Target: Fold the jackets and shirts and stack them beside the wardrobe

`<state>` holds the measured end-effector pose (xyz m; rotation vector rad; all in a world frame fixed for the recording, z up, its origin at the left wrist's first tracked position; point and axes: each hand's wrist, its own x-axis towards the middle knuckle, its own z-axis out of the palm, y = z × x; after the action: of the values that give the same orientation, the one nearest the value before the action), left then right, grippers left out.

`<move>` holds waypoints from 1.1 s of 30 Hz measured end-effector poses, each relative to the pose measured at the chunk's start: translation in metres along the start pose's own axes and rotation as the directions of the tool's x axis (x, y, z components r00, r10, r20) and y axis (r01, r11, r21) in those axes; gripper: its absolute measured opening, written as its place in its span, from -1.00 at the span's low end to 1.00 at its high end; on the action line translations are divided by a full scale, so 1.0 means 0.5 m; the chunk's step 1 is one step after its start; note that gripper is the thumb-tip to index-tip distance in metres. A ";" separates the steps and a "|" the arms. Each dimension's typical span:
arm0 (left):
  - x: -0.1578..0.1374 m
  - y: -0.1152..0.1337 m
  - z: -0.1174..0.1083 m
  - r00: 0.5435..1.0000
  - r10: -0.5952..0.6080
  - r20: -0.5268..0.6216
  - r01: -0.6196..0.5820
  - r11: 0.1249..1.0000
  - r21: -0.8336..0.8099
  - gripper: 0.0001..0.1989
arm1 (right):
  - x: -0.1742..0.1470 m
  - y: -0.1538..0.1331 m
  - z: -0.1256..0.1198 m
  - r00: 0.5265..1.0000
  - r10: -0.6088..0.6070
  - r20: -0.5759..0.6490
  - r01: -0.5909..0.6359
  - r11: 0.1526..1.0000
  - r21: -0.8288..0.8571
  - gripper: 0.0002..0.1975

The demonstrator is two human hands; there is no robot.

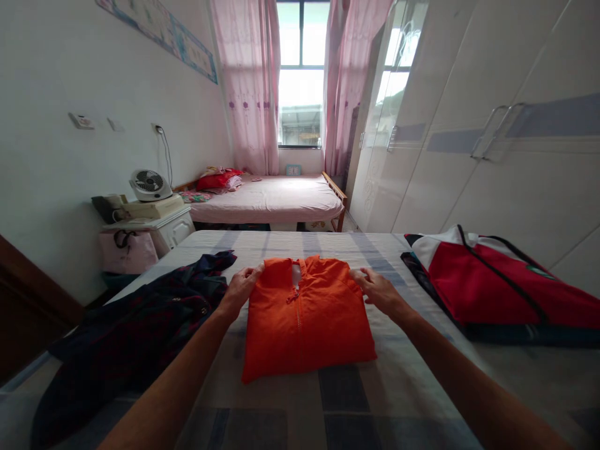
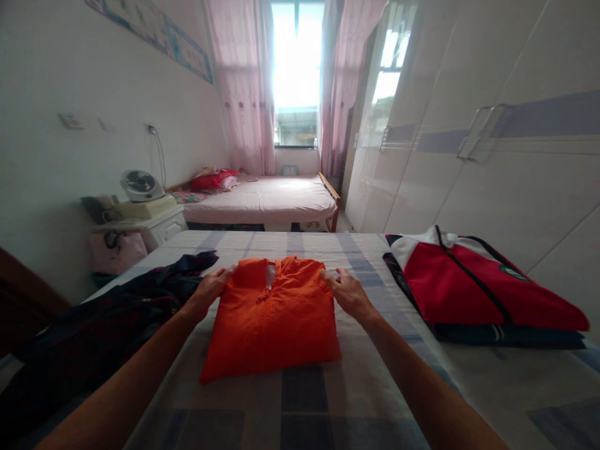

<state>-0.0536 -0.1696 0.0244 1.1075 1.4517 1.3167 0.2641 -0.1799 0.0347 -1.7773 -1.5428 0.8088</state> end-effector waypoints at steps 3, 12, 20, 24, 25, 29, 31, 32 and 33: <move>0.008 -0.006 0.003 0.999 0.043 0.003 -0.043 0.997 0.061 -0.60 | 0.030 -0.027 0.042 0.996 -0.078 0.052 0.072 0.991 0.115 -0.48; 0.035 -0.027 0.043 0.972 0.203 -0.117 -0.146 0.915 0.375 -0.78 | 0.024 0.022 0.052 1.000 0.010 0.009 -0.011 0.992 0.122 -0.62; -0.134 0.033 0.066 0.729 0.468 0.500 -0.674 0.365 0.642 -0.56 | -0.077 -0.058 0.061 0.824 -0.566 0.023 0.545 0.781 -0.306 -0.46; -0.160 -0.033 0.088 0.749 0.310 0.585 -0.660 0.280 0.697 -0.47 | -0.066 -0.014 0.124 0.872 -0.422 0.248 0.488 0.794 -0.363 -0.37; -0.158 -0.047 0.089 0.768 0.284 0.574 -0.640 0.297 0.709 -0.46 | -0.060 -0.001 0.133 0.884 -0.379 0.274 0.461 0.803 -0.378 -0.34; -0.149 -0.064 0.089 0.802 0.255 0.539 -0.597 0.330 0.731 -0.44 | -0.048 0.016 0.138 0.901 -0.328 0.285 0.426 0.792 -0.436 -0.27; -0.151 -0.058 0.089 0.810 0.251 0.530 -0.586 0.331 0.739 -0.45 | -0.050 0.010 0.133 0.906 -0.310 0.288 0.414 0.786 -0.458 -0.27; -0.153 -0.055 0.089 0.813 0.252 0.525 -0.582 0.330 0.743 -0.46 | -0.051 0.006 0.132 0.910 -0.299 0.288 0.406 0.785 -0.467 -0.27; -0.155 -0.054 0.090 0.814 0.254 0.522 -0.580 0.327 0.746 -0.46 | -0.051 0.004 0.132 0.915 -0.285 0.286 0.394 0.787 -0.475 -0.26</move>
<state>0.0063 -0.2356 -0.0030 2.4492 1.6725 0.4904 0.2100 -0.2005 -0.0060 -1.7185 -2.3156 0.4078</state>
